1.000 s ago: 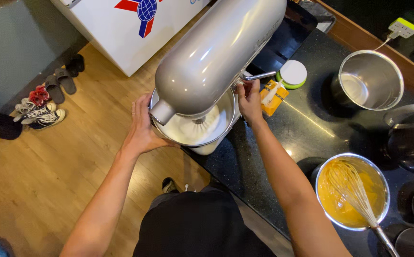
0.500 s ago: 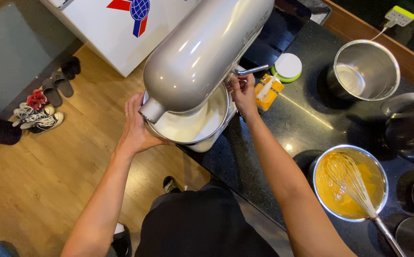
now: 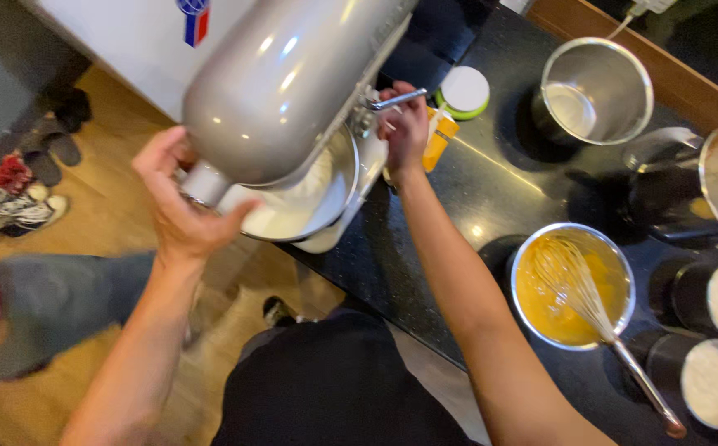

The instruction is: The person whisks yellow batter in a bowl by hand, then transfers white whipped contents from a larger mixer bowl into the yellow batter using a spatula and continues whisking.

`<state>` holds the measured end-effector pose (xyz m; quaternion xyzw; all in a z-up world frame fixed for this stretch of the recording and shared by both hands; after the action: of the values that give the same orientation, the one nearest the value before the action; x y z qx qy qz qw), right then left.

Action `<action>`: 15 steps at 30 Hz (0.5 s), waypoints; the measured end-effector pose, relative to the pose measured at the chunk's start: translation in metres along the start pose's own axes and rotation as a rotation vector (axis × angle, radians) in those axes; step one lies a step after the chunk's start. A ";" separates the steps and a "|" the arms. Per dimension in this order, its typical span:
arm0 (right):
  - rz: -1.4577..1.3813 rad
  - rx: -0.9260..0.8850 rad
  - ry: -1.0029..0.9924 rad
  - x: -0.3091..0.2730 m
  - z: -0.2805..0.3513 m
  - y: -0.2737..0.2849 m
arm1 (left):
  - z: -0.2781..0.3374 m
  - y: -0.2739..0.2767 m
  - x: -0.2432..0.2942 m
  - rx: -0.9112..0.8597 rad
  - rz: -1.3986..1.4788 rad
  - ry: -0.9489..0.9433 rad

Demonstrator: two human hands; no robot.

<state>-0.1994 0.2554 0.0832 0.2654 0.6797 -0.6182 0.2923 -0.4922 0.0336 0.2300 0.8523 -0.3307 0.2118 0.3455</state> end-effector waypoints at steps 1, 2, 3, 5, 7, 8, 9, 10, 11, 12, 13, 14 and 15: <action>-0.301 0.079 -0.165 0.005 -0.007 0.000 | -0.002 -0.004 0.001 0.024 -0.009 -0.025; -0.419 -0.070 -0.242 0.002 -0.015 -0.011 | -0.007 -0.006 0.000 0.074 0.003 -0.034; -0.536 -0.220 -0.321 -0.002 -0.021 -0.023 | -0.008 -0.009 0.000 0.114 0.000 -0.042; -0.444 -0.130 -0.274 0.004 -0.041 -0.032 | -0.012 -0.012 0.001 0.162 -0.004 -0.072; -0.038 -0.136 -0.074 -0.010 -0.036 -0.037 | -0.012 -0.010 0.007 0.189 -0.030 -0.090; 0.319 -0.189 0.108 -0.026 -0.026 -0.043 | -0.013 -0.011 0.011 0.196 -0.047 -0.096; 0.662 -0.249 0.291 -0.035 -0.011 -0.057 | -0.015 -0.006 0.013 0.215 -0.067 -0.094; 0.809 -0.391 0.367 -0.044 0.001 -0.072 | -0.017 -0.002 0.017 0.233 -0.088 -0.092; 0.952 -0.532 0.440 -0.057 0.014 -0.079 | -0.021 -0.005 0.021 0.257 -0.100 -0.080; 1.090 -0.676 0.511 -0.067 0.029 -0.087 | -0.026 -0.008 0.027 0.261 -0.098 -0.080; 1.067 -0.706 0.501 -0.076 0.041 -0.094 | -0.038 -0.007 0.033 0.274 -0.100 -0.089; 1.042 -0.736 0.490 -0.084 0.057 -0.100 | -0.051 -0.005 0.040 0.267 -0.088 -0.109; 1.059 -0.733 0.520 -0.085 0.072 -0.103 | -0.060 -0.002 0.046 0.256 -0.086 -0.125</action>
<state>-0.2108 0.1739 0.2106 0.5848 0.6716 -0.0390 0.4532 -0.4671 0.0597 0.2966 0.9143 -0.2852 0.1838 0.2213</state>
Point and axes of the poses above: each hand's wrist, its own z-axis away from the middle knuckle, its own y-axis out of the back of the hand, x = y × z, the point moved 6 cm from there along -z, towards the middle knuckle, and after that the axes turned 5 degrees about -z, right-handed, at the moved point
